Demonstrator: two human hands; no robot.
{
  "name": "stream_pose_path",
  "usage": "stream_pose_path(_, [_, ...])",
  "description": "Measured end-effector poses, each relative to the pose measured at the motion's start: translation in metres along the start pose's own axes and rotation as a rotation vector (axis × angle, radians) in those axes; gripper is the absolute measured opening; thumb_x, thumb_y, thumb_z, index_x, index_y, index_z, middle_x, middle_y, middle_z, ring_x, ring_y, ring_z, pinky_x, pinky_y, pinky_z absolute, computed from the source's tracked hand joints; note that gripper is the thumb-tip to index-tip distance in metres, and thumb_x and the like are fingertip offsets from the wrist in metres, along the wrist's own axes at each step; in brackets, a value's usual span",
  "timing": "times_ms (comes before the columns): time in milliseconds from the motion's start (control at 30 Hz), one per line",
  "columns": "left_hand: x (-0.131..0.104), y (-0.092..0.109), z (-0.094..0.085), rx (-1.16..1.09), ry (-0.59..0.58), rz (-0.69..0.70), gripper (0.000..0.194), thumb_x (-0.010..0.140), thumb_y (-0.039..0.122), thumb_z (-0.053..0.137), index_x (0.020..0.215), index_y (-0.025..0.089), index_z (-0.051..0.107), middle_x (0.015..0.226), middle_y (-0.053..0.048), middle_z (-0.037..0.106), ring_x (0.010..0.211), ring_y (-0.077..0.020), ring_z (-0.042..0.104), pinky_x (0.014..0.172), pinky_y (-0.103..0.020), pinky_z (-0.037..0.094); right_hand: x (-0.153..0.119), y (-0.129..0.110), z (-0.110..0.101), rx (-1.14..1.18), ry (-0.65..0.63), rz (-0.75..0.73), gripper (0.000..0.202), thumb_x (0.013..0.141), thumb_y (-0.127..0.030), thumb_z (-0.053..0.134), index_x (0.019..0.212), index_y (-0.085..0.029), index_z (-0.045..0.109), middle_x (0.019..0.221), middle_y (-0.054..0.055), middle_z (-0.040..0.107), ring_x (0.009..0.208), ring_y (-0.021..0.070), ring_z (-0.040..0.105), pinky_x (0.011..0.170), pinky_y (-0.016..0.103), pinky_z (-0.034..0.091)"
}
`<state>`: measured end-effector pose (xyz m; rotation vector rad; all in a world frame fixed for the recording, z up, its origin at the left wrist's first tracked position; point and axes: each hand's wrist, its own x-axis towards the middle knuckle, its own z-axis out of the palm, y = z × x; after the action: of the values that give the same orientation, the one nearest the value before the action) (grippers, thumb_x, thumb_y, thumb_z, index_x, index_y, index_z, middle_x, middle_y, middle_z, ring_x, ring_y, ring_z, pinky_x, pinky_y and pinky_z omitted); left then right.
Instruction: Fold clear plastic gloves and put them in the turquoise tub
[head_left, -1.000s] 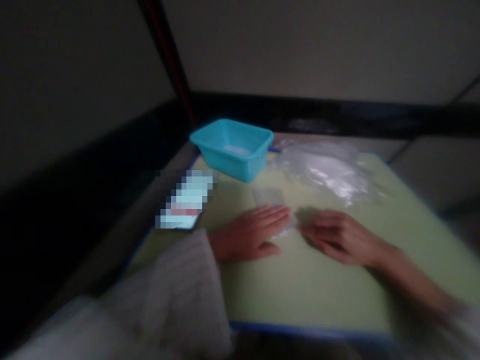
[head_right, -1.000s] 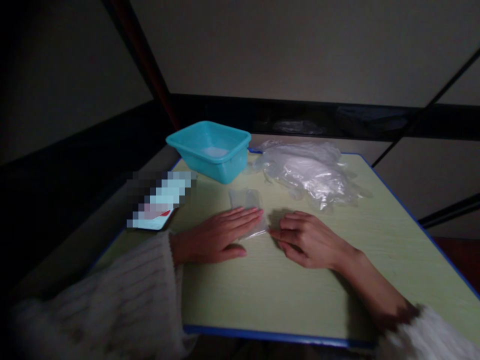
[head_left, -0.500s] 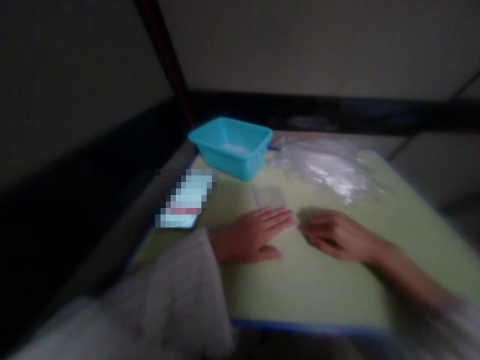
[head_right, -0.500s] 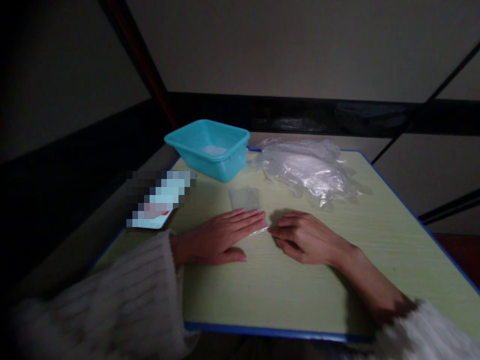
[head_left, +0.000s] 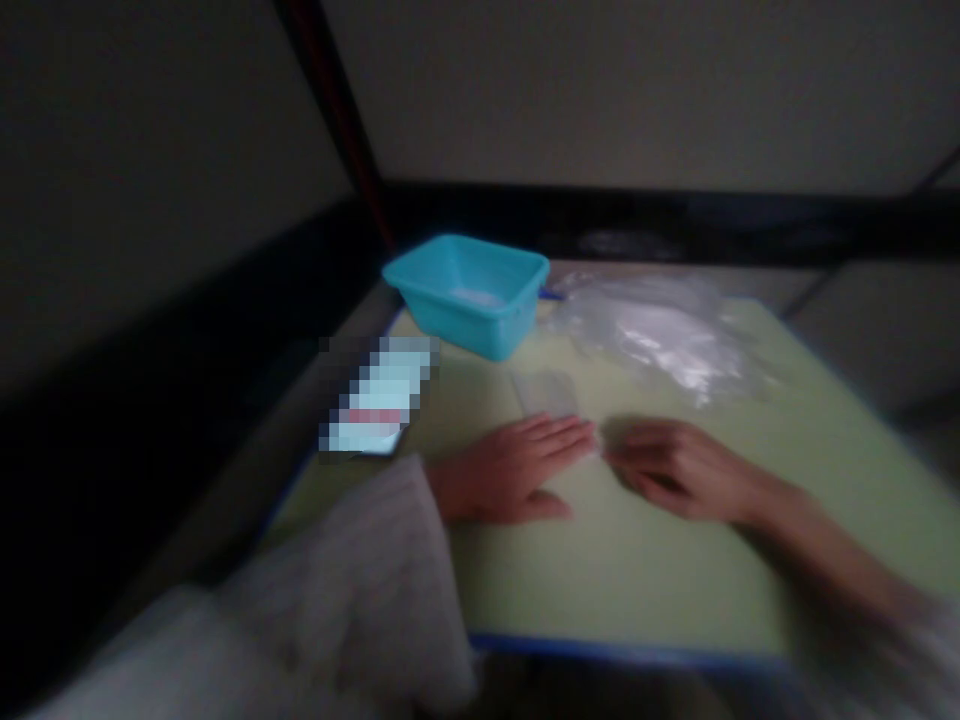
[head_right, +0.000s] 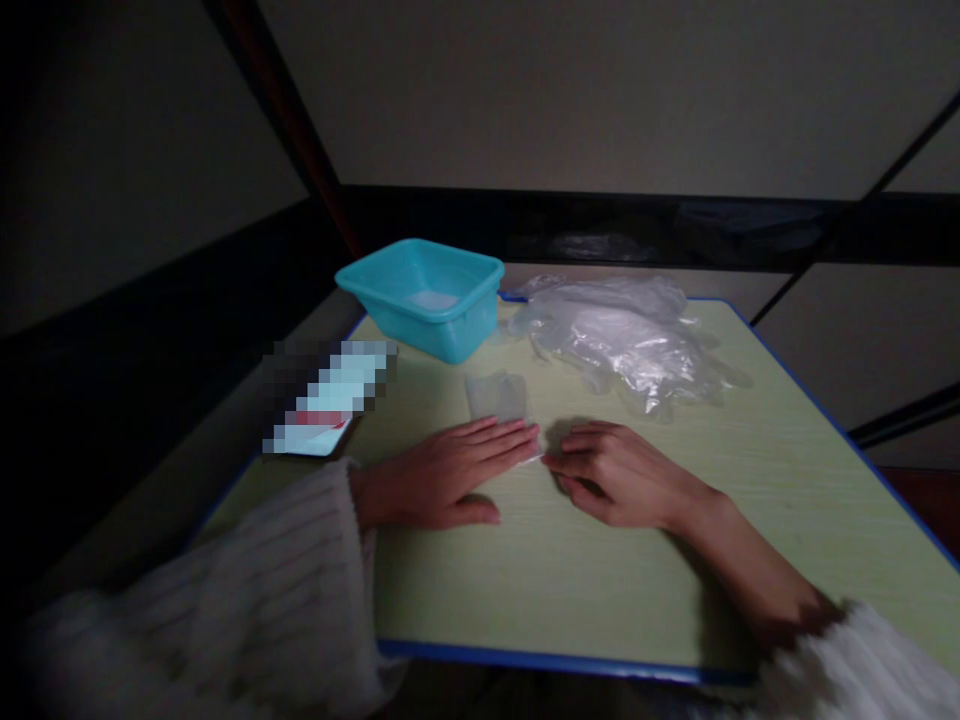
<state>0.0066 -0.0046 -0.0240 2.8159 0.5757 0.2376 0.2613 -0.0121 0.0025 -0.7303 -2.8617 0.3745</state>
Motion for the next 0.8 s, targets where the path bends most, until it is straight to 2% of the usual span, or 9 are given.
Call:
stream_pose_path(167, [0.0015, -0.0001, -0.0014, 0.000, -0.020, -0.002, 0.069, 0.091, 0.049, 0.043, 0.147, 0.015, 0.020, 0.154, -0.011, 0.020, 0.143, -0.0221, 0.014, 0.117, -0.038, 0.010, -0.0012, 0.0019, 0.0025, -0.081, 0.043, -0.062, 0.028, 0.091, -0.021, 0.039, 0.090, -0.013, 0.067, 0.073, 0.008, 0.060, 0.072, 0.0198, 0.053, 0.068, 0.034, 0.042])
stream_pose_path(267, [0.0018, -0.0003, -0.0011, -0.001, -0.023, 0.000, 0.069, 0.091, 0.049, 0.043, 0.146, 0.014, 0.020, 0.154, -0.011, 0.020, 0.143, -0.0223, 0.015, 0.117, -0.038, 0.010, -0.0024, 0.0042, 0.0047, -0.112, 0.102, -0.088, 0.031, 0.092, -0.023, 0.038, 0.100, -0.011, 0.066, 0.077, 0.010, 0.063, 0.075, 0.0211, 0.055, 0.069, 0.035, 0.043])
stream_pose_path(400, [0.0019, -0.0013, 0.0003, -0.014, 0.001, 0.013, 0.070, 0.090, 0.050, 0.044, 0.146, 0.012, 0.023, 0.153, -0.013, 0.020, 0.143, -0.0227, 0.015, 0.117, -0.038, 0.010, -0.0022, 0.0066, 0.0064, -0.104, 0.079, -0.073, 0.032, 0.092, -0.023, 0.039, 0.107, -0.011, 0.065, 0.084, 0.012, 0.066, 0.080, 0.0222, 0.058, 0.073, 0.037, 0.044])
stream_pose_path(600, [0.0016, -0.0019, -0.0016, -0.010, -0.001, 0.017, 0.069, 0.090, 0.050, 0.044, 0.146, 0.014, 0.024, 0.153, -0.012, 0.022, 0.142, -0.0240, 0.016, 0.117, -0.039, 0.011, 0.0003, 0.0045, 0.0030, -0.074, 0.030, -0.028, 0.028, 0.091, -0.022, 0.040, 0.095, -0.013, 0.066, 0.078, 0.009, 0.064, 0.075, 0.0201, 0.057, 0.070, 0.034, 0.044])
stream_pose_path(800, [0.0010, -0.0020, -0.0036, -0.023, 0.013, 0.027, 0.065, 0.089, 0.050, 0.047, 0.145, 0.025, 0.026, 0.153, -0.007, 0.023, 0.142, -0.0264, 0.017, 0.116, -0.044, 0.014, 0.0018, 0.0026, 0.0009, -0.040, 0.027, -0.015, 0.026, 0.091, -0.021, 0.041, 0.085, -0.015, 0.065, 0.072, 0.007, 0.060, 0.070, 0.0177, 0.054, 0.067, 0.031, 0.041])
